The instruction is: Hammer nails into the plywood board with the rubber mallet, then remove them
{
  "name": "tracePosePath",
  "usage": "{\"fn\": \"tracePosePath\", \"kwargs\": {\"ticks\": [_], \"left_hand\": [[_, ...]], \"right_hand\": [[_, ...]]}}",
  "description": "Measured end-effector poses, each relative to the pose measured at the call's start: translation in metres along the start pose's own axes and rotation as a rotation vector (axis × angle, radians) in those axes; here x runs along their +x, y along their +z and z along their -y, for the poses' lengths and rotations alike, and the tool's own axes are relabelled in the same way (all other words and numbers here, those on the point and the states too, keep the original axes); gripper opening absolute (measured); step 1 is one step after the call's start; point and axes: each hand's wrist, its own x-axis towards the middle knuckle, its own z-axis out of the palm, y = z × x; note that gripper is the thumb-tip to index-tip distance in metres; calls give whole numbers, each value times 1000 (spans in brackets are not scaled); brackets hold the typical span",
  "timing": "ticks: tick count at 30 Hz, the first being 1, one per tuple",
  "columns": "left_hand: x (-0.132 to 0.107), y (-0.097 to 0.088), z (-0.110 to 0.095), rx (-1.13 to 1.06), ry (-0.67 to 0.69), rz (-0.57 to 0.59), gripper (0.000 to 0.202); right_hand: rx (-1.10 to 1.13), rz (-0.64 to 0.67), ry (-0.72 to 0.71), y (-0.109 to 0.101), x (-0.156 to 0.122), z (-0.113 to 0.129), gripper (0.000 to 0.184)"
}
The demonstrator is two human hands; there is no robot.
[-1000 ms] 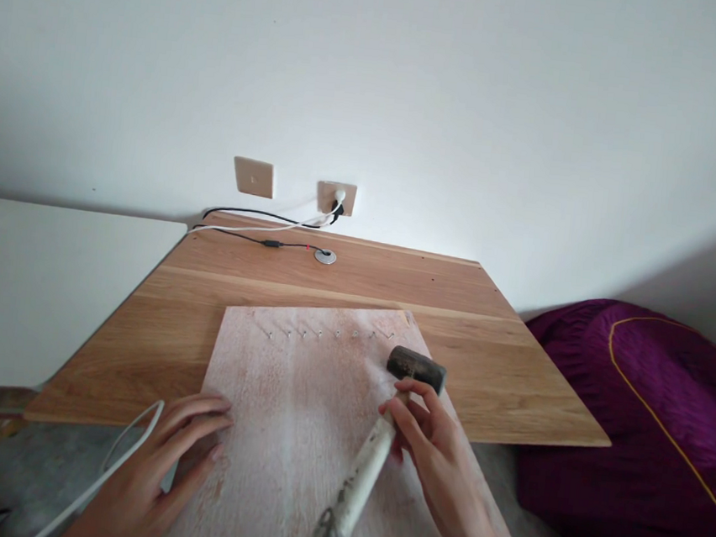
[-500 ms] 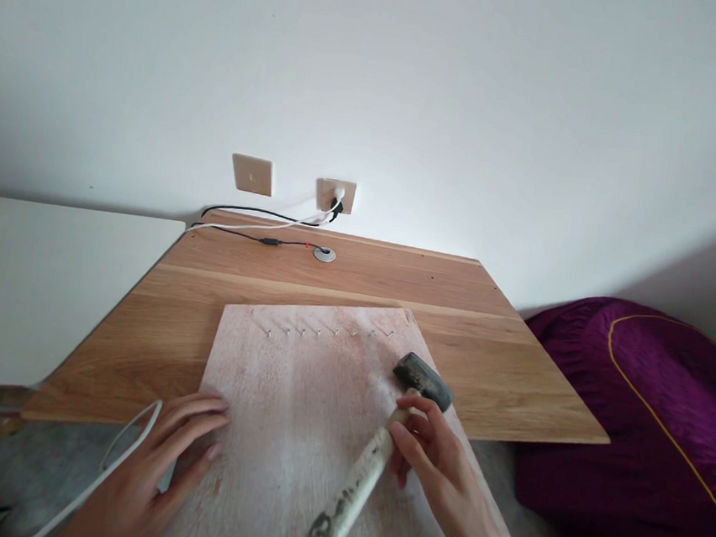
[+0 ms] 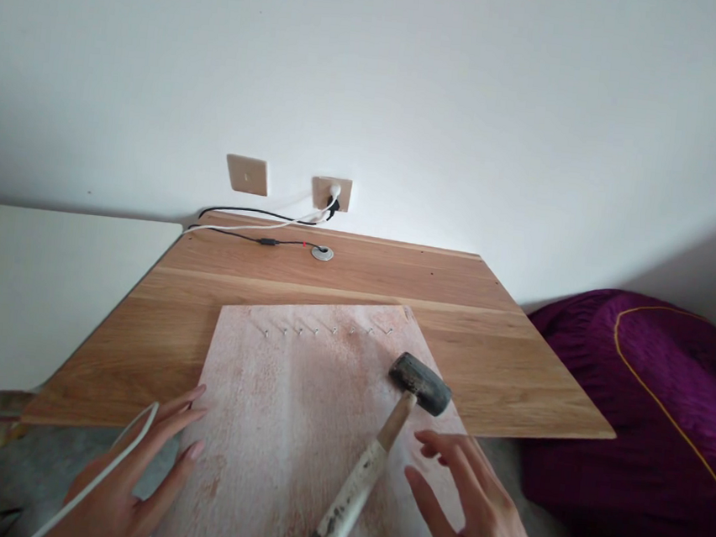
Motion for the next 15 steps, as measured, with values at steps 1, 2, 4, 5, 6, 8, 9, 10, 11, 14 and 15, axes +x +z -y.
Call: {"fn": "tracePosePath", "kwargs": {"ticks": [1, 2, 4, 5, 6, 8, 9, 10, 11, 14, 15], "left_hand": [[1, 0, -2, -1, 2, -5, 32], [3, -1, -4, -3, 3, -10, 32], [8, -1, -9, -1, 9, -7, 33], [11, -1, -12, 3, 21, 1, 34], [15, -1, -15, 10, 40, 12, 34], [22, 1, -22, 29, 91, 24, 34], [26, 3, -26, 37, 121, 23, 34], [30, 4, -30, 41, 148, 22, 34], [34, 7, -34, 41, 172, 23, 34], [48, 16, -50, 7, 220, 56, 32], [53, 20, -56, -13, 231, 76, 31]], "right_hand": [[-21, 23, -80, 1, -6, -3, 31], [-30, 68, -186, 4, -12, -6, 41], [-45, 189, -366, 10, -23, -11, 60], [-52, 223, -409, 14, -26, -13, 65], [-57, 245, -423, 16, -29, -13, 69], [-51, 250, -380, 18, -31, -13, 77], [-40, 250, -344, 17, -31, -12, 82], [-29, 252, -306, 14, -31, -13, 86], [-23, 251, -271, 10, -31, -13, 90], [-77, 215, -209, -7, -33, -23, 101], [-122, 190, -196, -14, -35, -30, 102]]}}
